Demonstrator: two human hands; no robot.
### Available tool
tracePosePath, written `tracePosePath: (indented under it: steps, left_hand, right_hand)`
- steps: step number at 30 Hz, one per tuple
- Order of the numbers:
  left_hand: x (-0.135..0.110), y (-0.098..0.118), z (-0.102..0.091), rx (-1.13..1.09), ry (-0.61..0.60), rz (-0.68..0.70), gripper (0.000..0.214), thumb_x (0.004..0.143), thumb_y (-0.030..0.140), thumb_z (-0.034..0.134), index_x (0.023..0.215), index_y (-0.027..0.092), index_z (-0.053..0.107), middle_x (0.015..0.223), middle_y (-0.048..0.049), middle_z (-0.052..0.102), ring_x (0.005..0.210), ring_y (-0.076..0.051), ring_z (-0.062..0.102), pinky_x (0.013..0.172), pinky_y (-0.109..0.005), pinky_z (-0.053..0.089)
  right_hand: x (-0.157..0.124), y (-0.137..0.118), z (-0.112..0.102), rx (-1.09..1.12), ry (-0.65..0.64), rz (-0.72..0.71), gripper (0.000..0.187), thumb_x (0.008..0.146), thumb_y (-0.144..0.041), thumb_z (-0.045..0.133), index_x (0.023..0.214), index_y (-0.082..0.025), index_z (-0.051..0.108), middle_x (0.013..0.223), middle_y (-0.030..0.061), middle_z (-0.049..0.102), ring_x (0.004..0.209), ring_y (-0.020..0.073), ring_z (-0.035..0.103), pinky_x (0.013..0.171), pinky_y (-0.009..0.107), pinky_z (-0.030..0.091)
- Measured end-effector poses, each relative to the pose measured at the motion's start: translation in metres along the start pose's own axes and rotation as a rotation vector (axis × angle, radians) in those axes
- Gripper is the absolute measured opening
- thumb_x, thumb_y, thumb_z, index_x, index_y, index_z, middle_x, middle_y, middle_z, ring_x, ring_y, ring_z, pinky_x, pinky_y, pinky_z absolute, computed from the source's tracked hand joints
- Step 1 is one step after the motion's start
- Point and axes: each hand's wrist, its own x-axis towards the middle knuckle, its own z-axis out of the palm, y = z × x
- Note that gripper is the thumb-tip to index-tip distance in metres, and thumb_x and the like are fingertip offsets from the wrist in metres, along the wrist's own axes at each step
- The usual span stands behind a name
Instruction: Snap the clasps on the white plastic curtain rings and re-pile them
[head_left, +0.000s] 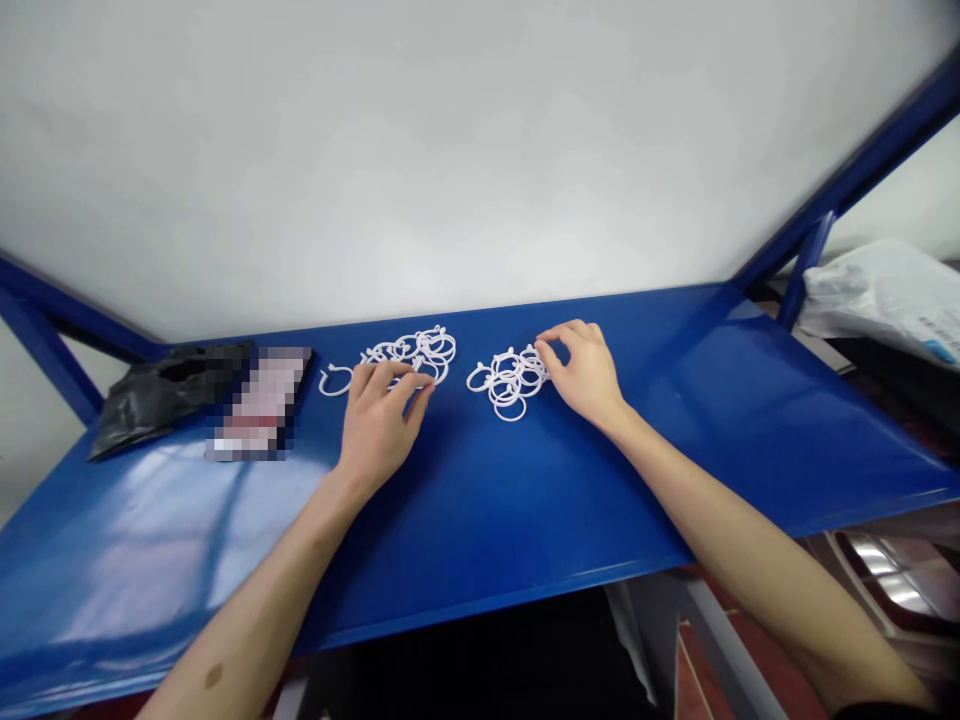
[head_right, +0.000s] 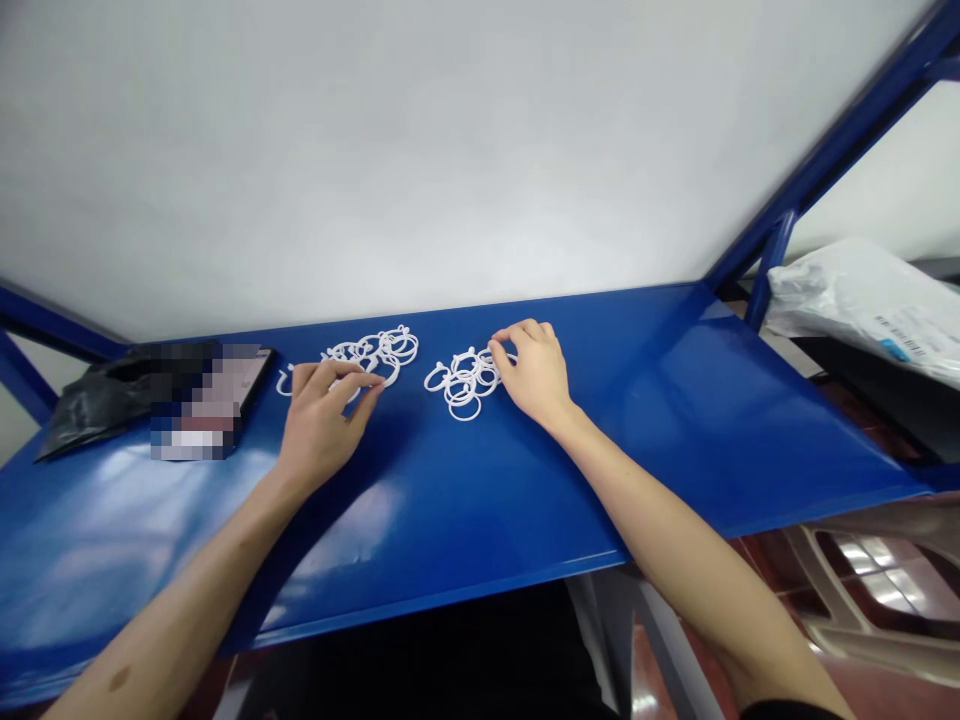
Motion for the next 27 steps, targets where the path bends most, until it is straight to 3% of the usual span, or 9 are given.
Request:
tracePosePath:
  steps: [4,8,12,15,18,21,24,27]
  left_hand:
    - [0.000,0.012,-0.006,-0.072,-0.009,0.063,0.010,0.094,0.020,0.062,0.099,0.024,0.070,0.078,-0.0018,0.067,0.078,-0.020,0.053,0.077,-0.035,0.046]
    - [-0.002,0.024,-0.008,-0.119,-0.011,0.158,0.014,0.093,0.017,0.064,0.104,0.023,0.070,0.072,0.0001,0.069,0.076,-0.018,0.056,0.072,-0.033,0.046]
    - [-0.004,0.033,-0.008,-0.194,-0.077,0.261,0.016,0.092,0.014,0.064,0.106,0.021,0.069,0.089,-0.0019,0.075,0.082,-0.018,0.060,0.077,-0.033,0.049]
    - [-0.004,0.037,-0.007,-0.239,-0.086,0.248,0.016,0.093,0.014,0.062,0.106,0.021,0.069,0.090,-0.0030,0.074,0.082,-0.017,0.061,0.078,-0.033,0.051]
    - [-0.005,0.043,-0.008,-0.339,-0.063,0.143,0.015,0.094,0.017,0.061,0.106,0.022,0.067,0.090,-0.0028,0.073,0.081,-0.015,0.064,0.075,-0.029,0.052]
    - [-0.006,0.048,-0.009,-0.452,-0.028,-0.121,0.011,0.095,0.023,0.061,0.105,0.021,0.062,0.088,-0.0015,0.073,0.076,-0.013,0.067,0.072,-0.025,0.053]
    - [-0.004,0.051,-0.011,-0.544,-0.150,-0.312,0.012,0.096,0.031,0.059,0.098,0.020,0.064,0.086,-0.0014,0.075,0.074,-0.013,0.070,0.065,-0.022,0.052]
    - [-0.002,0.052,-0.012,-0.619,-0.261,-0.364,0.018,0.098,0.033,0.056,0.092,0.021,0.068,0.082,-0.0002,0.076,0.075,-0.014,0.071,0.061,-0.021,0.049]
  right_hand:
    - [-0.006,-0.017,-0.007,0.091,-0.022,-0.120,0.013,0.097,-0.029,0.058,0.097,-0.022,0.070,0.099,0.0073,0.071,0.096,0.0255,0.060,0.090,0.045,0.050]
    - [-0.023,-0.045,-0.007,0.285,-0.212,-0.210,0.016,0.099,-0.033,0.057,0.107,-0.022,0.065,0.102,0.0063,0.072,0.096,0.0216,0.065,0.088,0.040,0.052]
    - [-0.043,-0.064,0.001,0.453,-0.378,-0.101,0.021,0.100,-0.036,0.054,0.115,-0.021,0.057,0.091,0.0027,0.072,0.081,0.0172,0.069,0.075,0.032,0.055]
    - [-0.051,-0.068,0.003,0.518,-0.362,-0.032,0.024,0.101,-0.033,0.050,0.123,-0.024,0.048,0.083,-0.0015,0.071,0.076,0.0160,0.070,0.071,0.030,0.055]
    - [-0.052,-0.067,0.000,0.518,-0.300,-0.046,0.029,0.100,-0.030,0.050,0.129,-0.025,0.046,0.079,-0.0033,0.068,0.074,0.0153,0.070,0.069,0.029,0.055]
    - [-0.051,-0.065,-0.004,0.496,-0.288,-0.105,0.029,0.100,-0.026,0.050,0.129,-0.026,0.052,0.079,-0.0037,0.068,0.072,0.0136,0.070,0.067,0.026,0.055]
    - [-0.051,-0.065,-0.003,0.473,-0.313,-0.177,0.030,0.099,-0.023,0.052,0.129,-0.025,0.056,0.078,-0.0038,0.069,0.068,0.0122,0.070,0.064,0.024,0.055]
    - [-0.051,-0.064,0.000,0.444,-0.293,-0.237,0.029,0.100,-0.023,0.051,0.128,-0.025,0.060,0.089,-0.0005,0.074,0.076,0.0128,0.072,0.069,0.025,0.057]
